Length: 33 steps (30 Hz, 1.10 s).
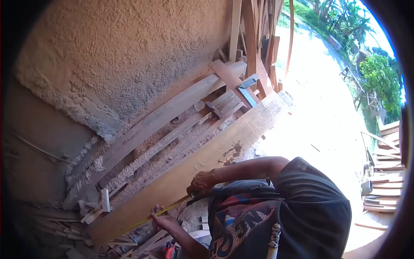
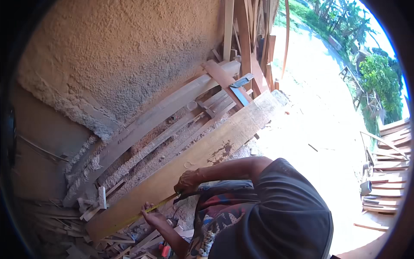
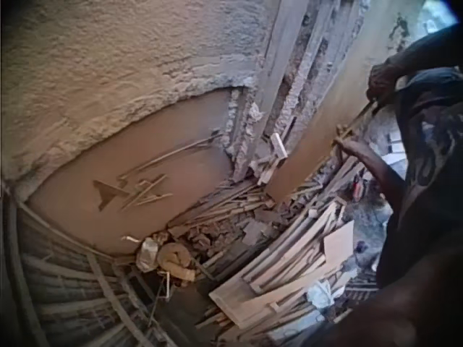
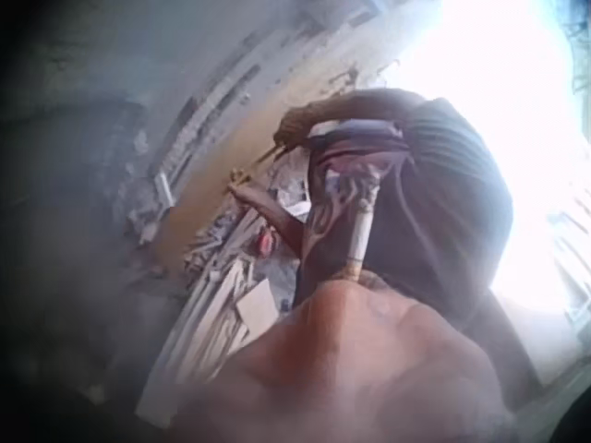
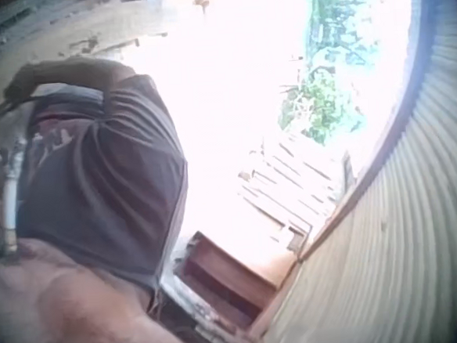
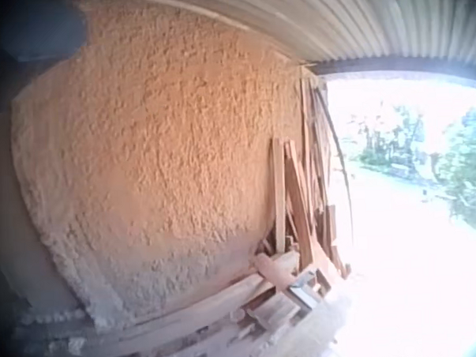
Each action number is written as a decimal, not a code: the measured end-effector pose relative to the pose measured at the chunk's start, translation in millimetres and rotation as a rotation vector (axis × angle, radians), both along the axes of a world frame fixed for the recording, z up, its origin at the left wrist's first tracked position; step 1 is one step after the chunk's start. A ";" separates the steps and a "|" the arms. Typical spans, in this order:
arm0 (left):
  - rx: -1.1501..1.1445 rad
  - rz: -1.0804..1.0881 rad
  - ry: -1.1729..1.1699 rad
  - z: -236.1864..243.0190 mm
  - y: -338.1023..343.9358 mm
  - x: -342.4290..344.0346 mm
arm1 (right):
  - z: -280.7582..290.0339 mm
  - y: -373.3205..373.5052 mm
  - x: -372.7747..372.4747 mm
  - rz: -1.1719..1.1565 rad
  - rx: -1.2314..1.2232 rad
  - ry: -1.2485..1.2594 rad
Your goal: The person measures a wooden plank with a tape measure and marks it with a pencil. They then use a hand saw to cut the plank along the marked line. Finally, the person uses a power planer to smooth the surface of the cut wood.
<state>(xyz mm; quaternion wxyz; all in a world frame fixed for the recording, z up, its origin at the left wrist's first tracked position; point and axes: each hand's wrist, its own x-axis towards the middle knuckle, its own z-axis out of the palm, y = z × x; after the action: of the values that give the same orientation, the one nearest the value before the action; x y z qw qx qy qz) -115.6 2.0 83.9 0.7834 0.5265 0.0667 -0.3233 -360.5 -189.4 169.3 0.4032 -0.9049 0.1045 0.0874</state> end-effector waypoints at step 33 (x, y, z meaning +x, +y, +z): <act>0.230 -0.814 -0.157 51.0 -92.9 -133.8 | -5.2 -37.6 -59.2 -0.110 0.117 0.008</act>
<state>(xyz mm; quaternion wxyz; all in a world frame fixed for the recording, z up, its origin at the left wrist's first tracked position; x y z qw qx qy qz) -249.4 -90.9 134.9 0.5308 0.6170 -0.1708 -0.5554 -419.7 -227.0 164.1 0.4592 -0.8723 0.1503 0.0748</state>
